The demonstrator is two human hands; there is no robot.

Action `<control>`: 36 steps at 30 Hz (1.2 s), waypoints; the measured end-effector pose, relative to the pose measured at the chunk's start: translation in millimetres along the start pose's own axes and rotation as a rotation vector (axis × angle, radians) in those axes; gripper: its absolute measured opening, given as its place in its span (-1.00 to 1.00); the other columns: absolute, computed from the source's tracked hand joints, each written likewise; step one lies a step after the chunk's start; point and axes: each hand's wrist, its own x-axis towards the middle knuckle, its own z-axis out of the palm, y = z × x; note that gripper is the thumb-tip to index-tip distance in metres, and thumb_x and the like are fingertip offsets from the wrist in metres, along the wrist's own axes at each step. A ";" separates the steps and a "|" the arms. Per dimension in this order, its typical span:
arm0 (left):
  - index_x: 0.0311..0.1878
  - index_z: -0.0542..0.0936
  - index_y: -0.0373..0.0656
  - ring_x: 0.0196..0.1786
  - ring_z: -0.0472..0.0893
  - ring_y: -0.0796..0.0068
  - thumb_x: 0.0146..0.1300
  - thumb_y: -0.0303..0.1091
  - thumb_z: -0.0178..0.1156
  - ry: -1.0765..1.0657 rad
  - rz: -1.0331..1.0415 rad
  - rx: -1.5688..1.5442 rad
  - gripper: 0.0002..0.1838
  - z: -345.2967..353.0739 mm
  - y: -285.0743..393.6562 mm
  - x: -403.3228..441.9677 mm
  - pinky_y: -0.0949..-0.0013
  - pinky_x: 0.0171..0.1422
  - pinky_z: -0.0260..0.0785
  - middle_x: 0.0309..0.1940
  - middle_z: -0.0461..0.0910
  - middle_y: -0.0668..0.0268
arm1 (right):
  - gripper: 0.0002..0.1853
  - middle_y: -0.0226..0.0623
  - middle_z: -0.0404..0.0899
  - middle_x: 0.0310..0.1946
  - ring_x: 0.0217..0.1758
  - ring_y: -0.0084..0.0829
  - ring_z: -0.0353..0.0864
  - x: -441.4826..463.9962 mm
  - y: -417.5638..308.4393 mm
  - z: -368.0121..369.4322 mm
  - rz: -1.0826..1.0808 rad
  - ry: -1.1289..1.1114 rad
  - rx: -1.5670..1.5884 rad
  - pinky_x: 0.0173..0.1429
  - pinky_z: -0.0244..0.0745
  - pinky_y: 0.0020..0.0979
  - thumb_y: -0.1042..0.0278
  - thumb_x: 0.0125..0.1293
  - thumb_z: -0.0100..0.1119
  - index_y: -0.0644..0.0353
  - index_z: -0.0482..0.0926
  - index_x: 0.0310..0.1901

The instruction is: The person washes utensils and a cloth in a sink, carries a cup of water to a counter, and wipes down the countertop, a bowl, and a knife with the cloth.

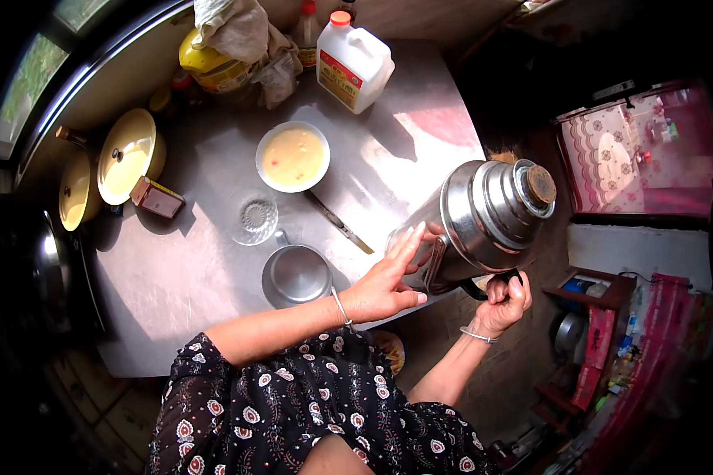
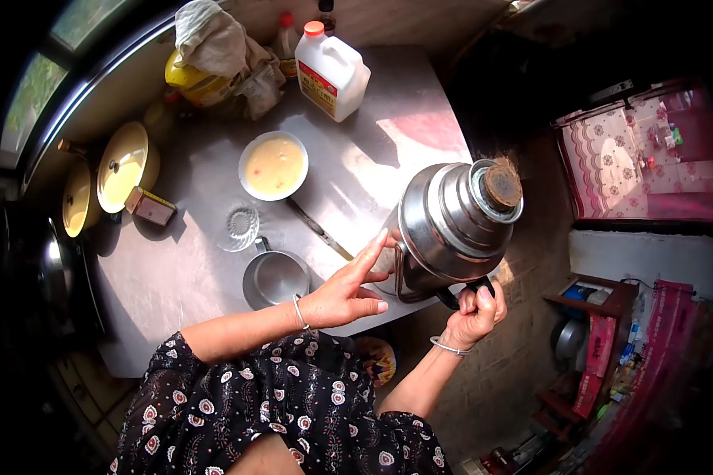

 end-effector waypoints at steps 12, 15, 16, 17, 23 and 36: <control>0.40 -0.32 0.09 0.34 0.14 0.06 0.00 -0.57 0.18 0.007 -0.085 0.067 0.04 16.2 -29.7 -7.4 0.20 0.12 0.39 0.41 -0.45 0.17 | -0.85 -0.38 0.23 -0.74 -0.70 -0.53 0.19 -35.6 26.7 -50.4 0.172 -0.064 0.048 -0.57 0.15 -0.49 0.34 -0.12 0.00 0.26 0.38 -0.55; 0.40 -0.32 0.11 0.35 0.11 0.05 0.00 -0.57 0.18 -0.005 -0.088 0.075 0.05 11.4 -29.3 -5.2 0.20 0.14 0.37 0.41 -0.45 0.18 | -0.83 -0.41 0.16 -0.74 -0.67 -0.51 0.16 -37.6 29.2 -50.1 0.169 -0.077 0.002 -0.53 0.12 -0.46 0.30 -0.04 0.00 0.22 0.33 -0.52; 0.40 -0.32 0.11 0.35 0.12 0.05 0.00 -0.57 0.18 -0.003 -0.081 0.066 0.05 8.8 -29.3 -1.6 0.20 0.14 0.37 0.41 -0.45 0.18 | -0.91 -0.41 0.23 -0.73 -0.67 -0.54 0.21 -35.5 29.0 -47.2 0.186 -0.067 0.081 -0.51 0.15 -0.48 0.42 -0.08 0.00 0.25 0.40 -0.52; 0.40 -0.31 0.11 0.34 0.13 0.04 0.00 -0.57 0.18 -0.002 -0.074 0.058 0.05 5.7 -29.1 2.5 0.20 0.15 0.37 0.41 -0.45 0.18 | -0.91 -0.41 0.23 -0.72 -0.66 -0.55 0.21 -33.2 27.6 -40.7 0.187 -0.066 0.063 -0.50 0.14 -0.49 0.42 -0.06 0.01 0.25 0.40 -0.51; 0.40 -0.25 0.09 0.30 0.20 0.01 0.03 -0.56 0.14 0.023 -0.099 0.060 -0.02 -24.5 -17.7 41.4 0.21 0.17 0.35 0.41 -0.36 0.16 | -0.84 -0.42 0.17 -0.68 -0.59 -0.55 0.15 -7.1 29.2 7.3 0.147 -0.034 -0.047 -0.46 0.11 -0.48 0.34 0.08 -0.01 0.27 0.37 -0.46; 0.39 -0.06 -0.05 0.27 0.28 0.27 0.06 -0.60 0.09 0.205 -0.199 -0.071 -0.16 -81.3 -23.3 10.6 0.31 0.15 0.34 0.40 -0.18 0.26 | -0.74 -0.44 0.23 -0.73 -0.65 -0.58 0.23 166.5 88.0 142.6 0.009 -0.218 -0.021 -0.52 0.19 -0.52 0.34 0.16 0.10 0.19 0.33 -0.62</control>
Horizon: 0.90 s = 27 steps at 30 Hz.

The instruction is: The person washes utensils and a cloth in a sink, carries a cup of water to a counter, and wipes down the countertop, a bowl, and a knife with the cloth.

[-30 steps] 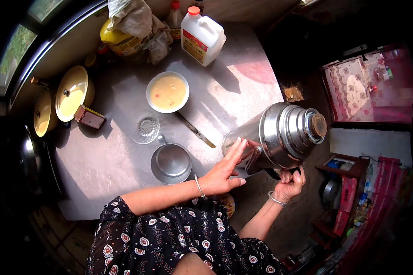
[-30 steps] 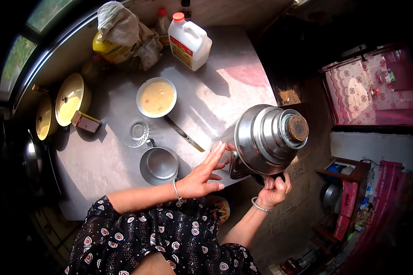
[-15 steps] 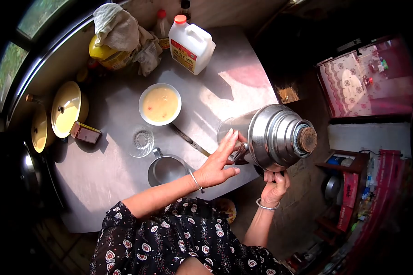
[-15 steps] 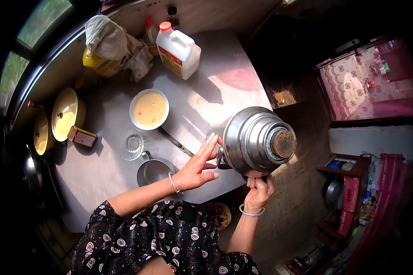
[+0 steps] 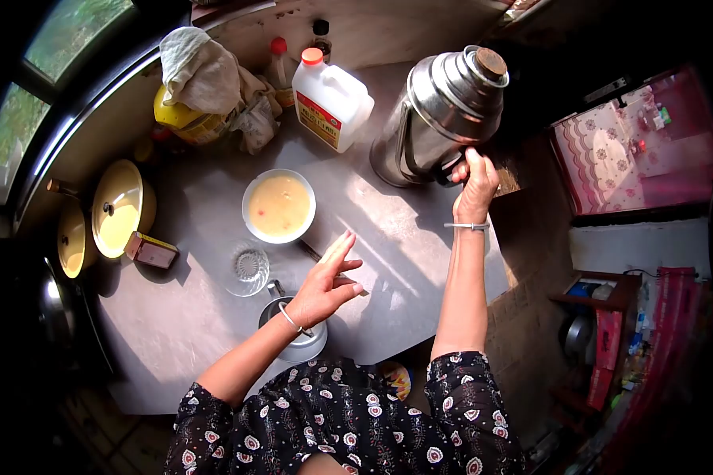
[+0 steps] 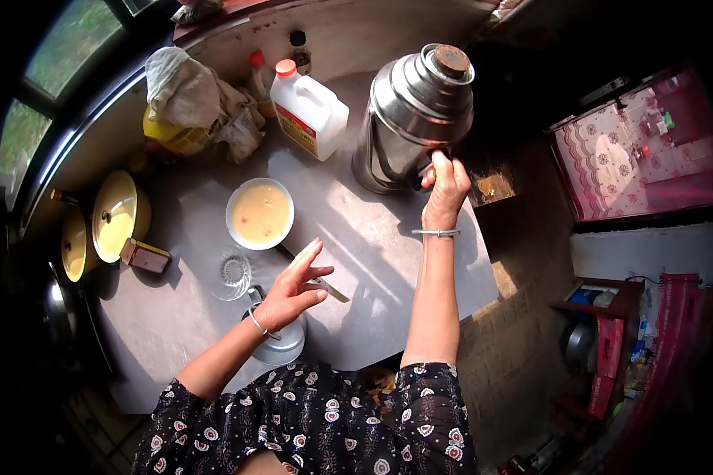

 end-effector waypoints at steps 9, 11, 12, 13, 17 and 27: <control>0.38 0.00 -0.13 0.22 0.35 0.24 0.02 -0.64 0.09 0.200 -0.012 -0.020 -0.18 -42.5 -9.1 -54.5 0.32 0.12 0.37 0.39 -0.12 0.24 | -0.74 -0.45 0.25 -0.74 -0.71 -0.60 0.25 104.8 29.7 76.8 -0.010 -0.062 0.071 -0.61 0.21 -0.54 0.31 0.10 0.16 0.20 0.36 -0.63; 0.37 0.02 -0.13 0.20 0.37 0.27 0.03 -0.63 0.09 0.227 -0.001 -0.019 -0.20 -46.4 -18.1 -61.0 0.35 0.11 0.38 0.39 -0.11 0.23 | -0.75 -0.45 0.27 -0.73 -0.71 -0.59 0.26 118.0 31.5 80.9 -0.007 -0.080 0.037 -0.61 0.22 -0.54 0.32 0.11 0.16 0.19 0.38 -0.62; 0.37 0.03 -0.13 0.20 0.37 0.29 0.04 -0.62 0.09 0.246 -0.004 -0.010 -0.21 -47.7 -17.9 -62.4 0.36 0.10 0.39 0.39 -0.10 0.23 | -0.76 -0.44 0.28 -0.73 -0.71 -0.59 0.26 129.1 35.5 81.4 -0.017 -0.074 0.024 -0.61 0.22 -0.54 0.32 0.11 0.16 0.19 0.39 -0.61; 0.37 0.04 -0.13 0.19 0.38 0.30 0.04 -0.62 0.09 0.281 -0.013 0.002 -0.21 -49.0 -17.9 -66.8 0.36 0.10 0.39 0.39 -0.09 0.23 | -0.77 -0.44 0.29 -0.73 -0.71 -0.58 0.27 141.1 41.4 84.1 -0.016 -0.079 0.018 -0.61 0.23 -0.54 0.32 0.11 0.17 0.19 0.40 -0.60; 0.34 0.09 -0.14 0.14 0.42 0.37 0.08 -0.54 0.12 0.316 0.002 0.107 -0.27 -48.4 -25.9 -81.5 0.40 0.07 0.40 0.37 -0.04 0.17 | -0.73 -0.46 0.29 -0.70 -0.65 -0.57 0.31 170.1 50.5 92.6 0.077 -0.097 0.060 -0.59 0.28 -0.52 0.30 0.11 0.23 0.14 0.38 -0.61; 0.05 0.37 -0.30 -0.17 0.56 0.27 0.02 -0.54 0.13 0.663 -0.038 0.401 -0.56 -42.9 -70.6 -144.7 0.33 -0.05 0.44 0.07 0.36 0.08 | -0.42 -0.36 0.50 -0.40 -0.39 -0.51 0.48 205.9 52.8 77.7 0.025 -0.128 -0.505 -0.22 0.44 -0.44 -0.17 0.15 0.10 0.34 0.52 -0.20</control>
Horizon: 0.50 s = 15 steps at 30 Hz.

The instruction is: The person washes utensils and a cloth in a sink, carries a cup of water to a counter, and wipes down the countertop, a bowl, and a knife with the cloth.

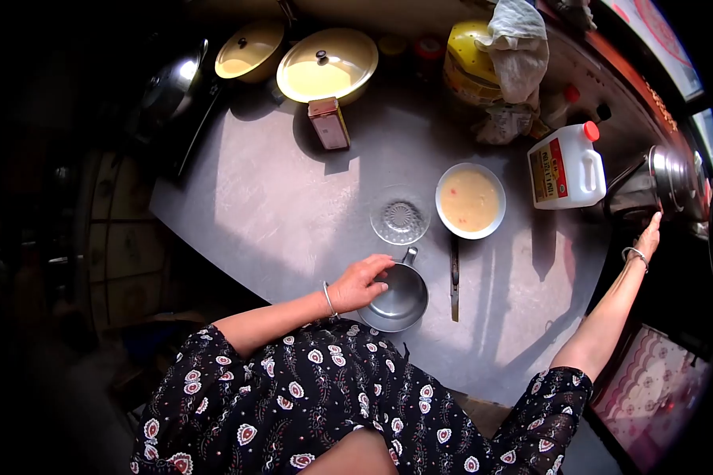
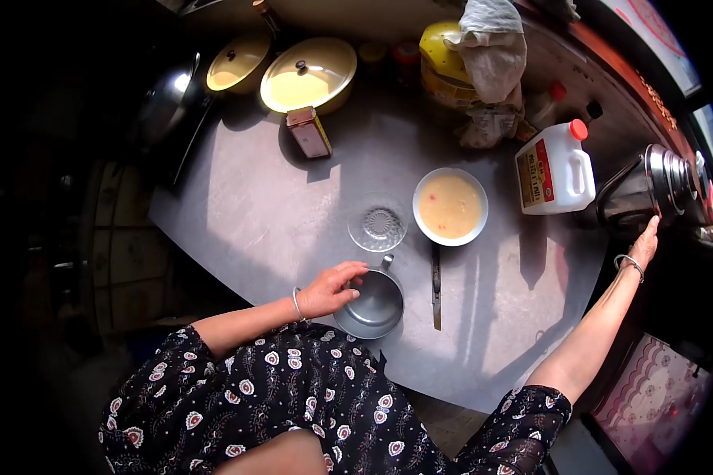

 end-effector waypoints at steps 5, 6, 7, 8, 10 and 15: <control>0.02 0.40 -0.29 -0.31 0.56 0.36 0.04 -0.53 0.14 0.084 -0.112 0.084 -0.59 -11.1 -10.8 -24.2 0.37 -0.21 0.41 -0.11 0.45 0.12 | -0.37 -0.27 0.50 -0.47 -0.52 -0.47 0.36 -35.4 32.1 -28.5 -0.114 0.268 -0.282 -0.34 0.32 -0.44 -0.21 0.16 0.03 0.34 0.56 -0.14; 0.01 0.40 -0.29 -0.33 0.56 0.36 0.04 -0.51 0.16 0.105 -0.112 0.109 -0.59 -13.9 -12.7 -26.7 0.36 -0.21 0.41 -0.14 0.45 0.12 | -0.40 -0.34 0.47 -0.51 -0.61 -0.53 0.29 -31.8 63.9 -42.3 -0.027 0.235 -0.270 -0.46 0.26 -0.49 -0.19 0.14 0.06 0.33 0.56 -0.17; 0.01 0.41 -0.30 -0.36 0.55 0.36 0.04 -0.49 0.17 0.125 -0.109 0.132 -0.59 -15.9 -14.7 -27.9 0.35 -0.22 0.42 -0.17 0.46 0.11 | -0.46 -0.37 0.47 -0.51 -0.61 -0.54 0.30 -62.8 67.6 -45.5 0.069 0.235 -0.216 -0.46 0.26 -0.50 -0.15 0.15 0.08 0.31 0.56 -0.27; 0.00 0.41 -0.31 -0.35 0.56 0.34 0.04 -0.44 0.17 0.111 -0.120 0.174 -0.59 -16.2 -19.2 -29.0 0.33 -0.21 0.41 -0.16 0.47 0.09 | -0.53 -0.40 0.51 -0.45 -0.56 -0.56 0.36 -81.2 82.3 -53.3 0.168 0.176 -0.158 -0.47 0.25 -0.52 -0.11 0.16 0.08 0.25 0.54 -0.31; 0.00 0.41 -0.31 -0.33 0.56 0.30 0.06 -0.35 0.19 0.070 -0.136 0.259 -0.57 -13.1 -38.1 -29.7 0.31 -0.20 0.41 -0.15 0.48 0.06 | -0.60 -0.41 0.57 -0.27 -0.33 -0.56 0.54 -130.3 106.5 -64.3 0.231 0.108 -0.119 -0.41 0.32 -0.58 -0.06 0.20 0.03 0.18 0.52 -0.24; 0.00 0.41 -0.32 -0.38 0.56 0.15 0.09 -0.23 0.16 -0.081 -0.152 0.253 -0.55 2.9 -62.4 -24.1 0.26 -0.24 0.42 -0.36 0.56 0.03 | -0.84 -0.41 0.54 -0.42 -0.50 -0.63 0.49 -274.8 134.0 -93.9 0.354 0.010 0.062 -0.53 0.29 -0.65 0.28 0.24 0.03 0.17 0.50 -0.30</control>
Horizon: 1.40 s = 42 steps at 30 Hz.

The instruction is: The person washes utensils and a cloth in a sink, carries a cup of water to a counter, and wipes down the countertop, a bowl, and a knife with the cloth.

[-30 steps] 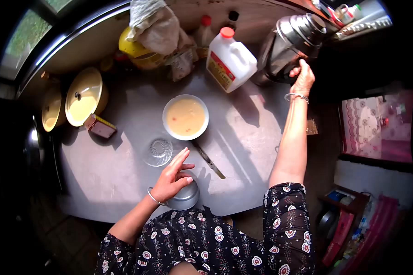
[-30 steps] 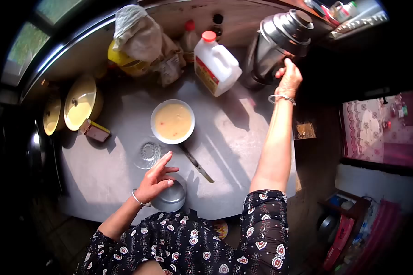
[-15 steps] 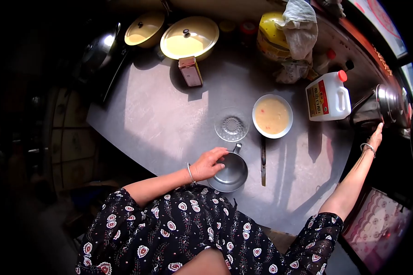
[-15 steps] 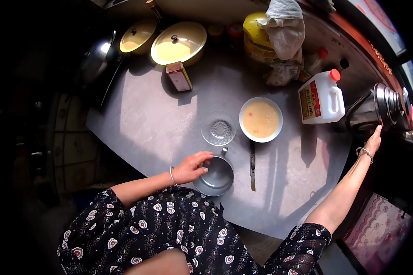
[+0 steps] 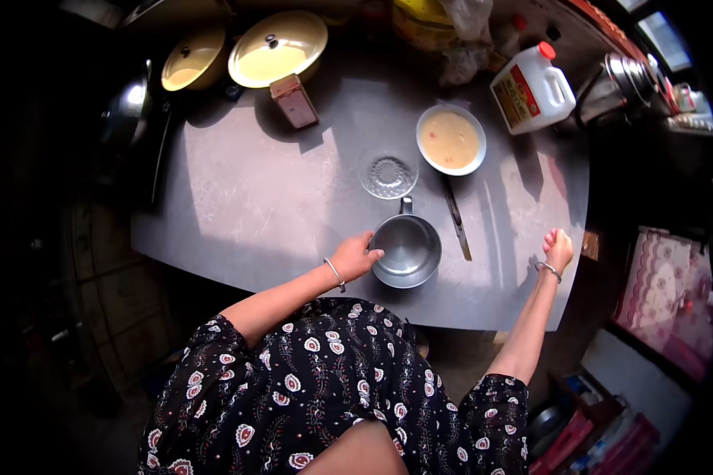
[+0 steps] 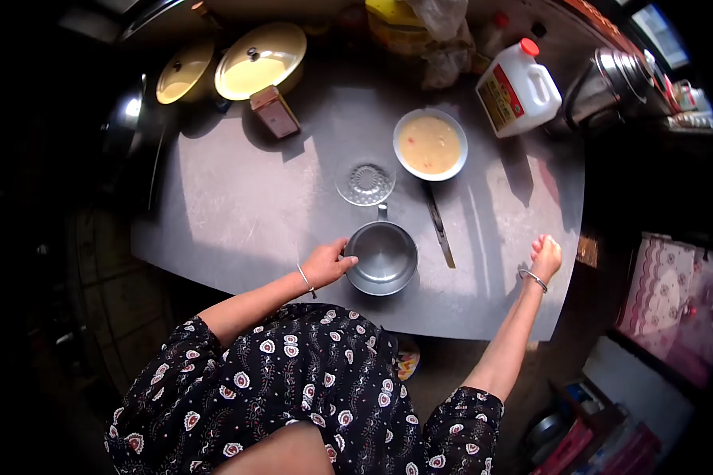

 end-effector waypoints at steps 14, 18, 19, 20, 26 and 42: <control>-0.57 0.38 -0.41 -0.76 0.53 0.22 0.01 -0.53 -0.08 -0.197 0.079 -0.127 -0.86 -18.1 -18.2 25.2 0.31 -0.63 0.41 -0.81 0.44 0.03 | -0.83 -0.37 0.59 -0.39 -0.47 -0.63 0.55 -346.2 123.6 -62.8 0.349 0.212 -0.020 -0.46 0.40 -0.64 0.28 0.29 0.01 0.20 0.50 -0.25; -0.53 0.40 -0.41 -0.76 0.54 0.27 0.00 -0.54 -0.07 -0.250 0.076 -0.080 -0.88 -35.2 -29.6 21.6 0.34 -0.67 0.39 -0.79 0.47 0.06 | -0.85 -0.37 0.58 -0.40 -0.49 -0.67 0.53 -397.5 143.5 -60.6 0.411 0.241 0.021 -0.47 0.40 -0.69 0.32 0.29 0.00 0.21 0.50 -0.26; -0.51 0.41 -0.41 -0.75 0.54 0.29 0.01 -0.53 -0.07 -0.274 0.039 -0.094 -0.88 -41.9 -29.5 19.2 0.36 -0.68 0.39 -0.78 0.47 0.08 | -0.85 -0.37 0.58 -0.40 -0.49 -0.69 0.52 -406.9 146.9 -59.0 0.422 0.236 0.025 -0.47 0.40 -0.69 0.32 0.29 0.01 0.21 0.50 -0.27; -0.49 0.42 -0.41 -0.75 0.54 0.31 0.01 -0.53 -0.07 -0.295 0.001 -0.108 -0.87 -48.9 -27.9 15.9 0.37 -0.69 0.38 -0.78 0.48 0.10 | -0.85 -0.38 0.57 -0.40 -0.51 -0.70 0.50 -414.9 149.7 -57.3 0.437 0.235 0.017 -0.48 0.39 -0.69 0.33 0.29 0.01 0.21 0.50 -0.27; -0.37 0.46 -0.38 -0.75 0.52 0.44 0.09 -0.50 -0.06 -0.354 -0.104 -0.162 -0.85 -80.6 -49.8 8.7 0.46 -0.77 0.30 -0.71 0.49 0.19 | -0.86 -0.36 0.58 -0.40 -0.49 -0.65 0.52 -444.1 169.5 -45.4 0.489 0.210 0.106 -0.46 0.37 -0.66 0.36 0.28 0.00 0.23 0.51 -0.26; -0.10 0.46 -0.28 -0.21 0.50 0.03 0.03 -0.43 0.16 0.149 0.727 0.425 -0.68 -60.8 31.2 18.7 0.18 -0.15 0.35 -0.28 0.49 0.02 | -0.84 -0.37 0.58 -0.43 -0.54 -0.64 0.52 -500.6 228.0 -90.0 0.539 0.255 0.193 -0.49 0.38 -0.67 0.34 0.27 0.03 0.23 0.51 -0.24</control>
